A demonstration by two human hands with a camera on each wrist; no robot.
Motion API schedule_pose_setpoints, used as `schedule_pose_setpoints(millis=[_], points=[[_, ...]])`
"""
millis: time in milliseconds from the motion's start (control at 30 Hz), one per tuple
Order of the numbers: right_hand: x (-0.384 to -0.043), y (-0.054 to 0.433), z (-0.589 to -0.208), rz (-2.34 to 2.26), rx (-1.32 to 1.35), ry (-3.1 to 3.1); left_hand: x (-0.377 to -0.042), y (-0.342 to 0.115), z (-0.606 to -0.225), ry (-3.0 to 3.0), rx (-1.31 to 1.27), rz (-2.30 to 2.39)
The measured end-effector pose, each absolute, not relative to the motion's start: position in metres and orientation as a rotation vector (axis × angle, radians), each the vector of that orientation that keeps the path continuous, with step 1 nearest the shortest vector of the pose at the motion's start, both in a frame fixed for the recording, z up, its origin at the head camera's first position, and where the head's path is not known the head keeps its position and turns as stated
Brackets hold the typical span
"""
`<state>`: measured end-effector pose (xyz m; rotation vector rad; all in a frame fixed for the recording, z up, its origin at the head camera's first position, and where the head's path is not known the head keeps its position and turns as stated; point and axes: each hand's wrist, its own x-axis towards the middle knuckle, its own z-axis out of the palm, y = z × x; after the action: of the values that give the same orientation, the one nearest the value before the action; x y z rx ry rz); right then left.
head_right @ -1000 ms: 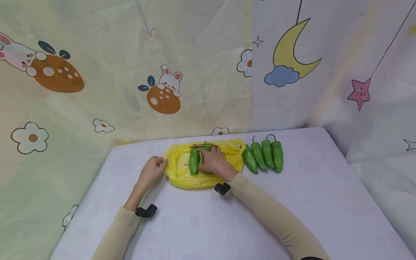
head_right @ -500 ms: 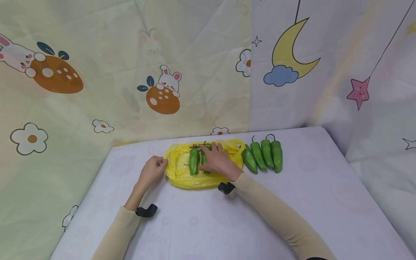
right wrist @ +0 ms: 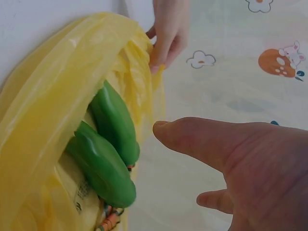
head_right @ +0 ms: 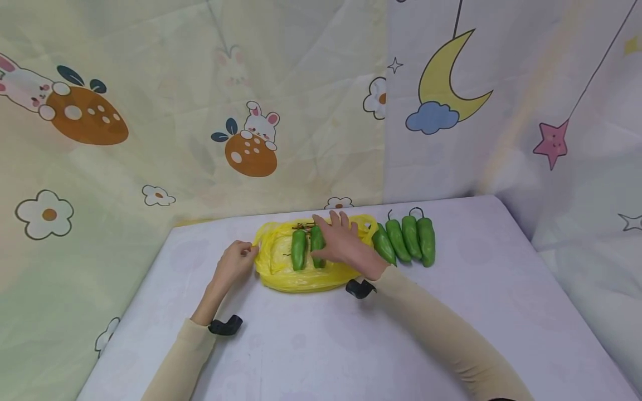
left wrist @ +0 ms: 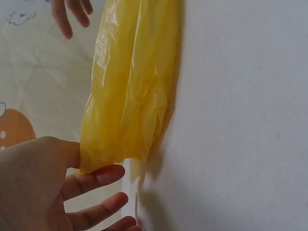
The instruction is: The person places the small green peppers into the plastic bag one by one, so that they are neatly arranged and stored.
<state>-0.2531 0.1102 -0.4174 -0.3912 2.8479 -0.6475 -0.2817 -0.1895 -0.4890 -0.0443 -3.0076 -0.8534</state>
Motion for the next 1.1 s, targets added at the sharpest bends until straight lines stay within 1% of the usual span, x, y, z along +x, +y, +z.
schedule_pose_setpoints(millis=[433,667,1100], points=[[-0.248,0.140,-0.401,-0.569,-0.421,2.952,-0.283,-0.188,-0.485,-2.996,-0.063,-0.864],[-0.249,0.160,-0.395,-0.602,-0.361,2.952,-0.282,-0.190,-0.486,-3.015,-0.032,-0.869],[-0.242,0.196,-0.397,-0.628,-0.255,2.946,-0.281,-0.191,-0.489,-3.024,-0.008,-0.878]])
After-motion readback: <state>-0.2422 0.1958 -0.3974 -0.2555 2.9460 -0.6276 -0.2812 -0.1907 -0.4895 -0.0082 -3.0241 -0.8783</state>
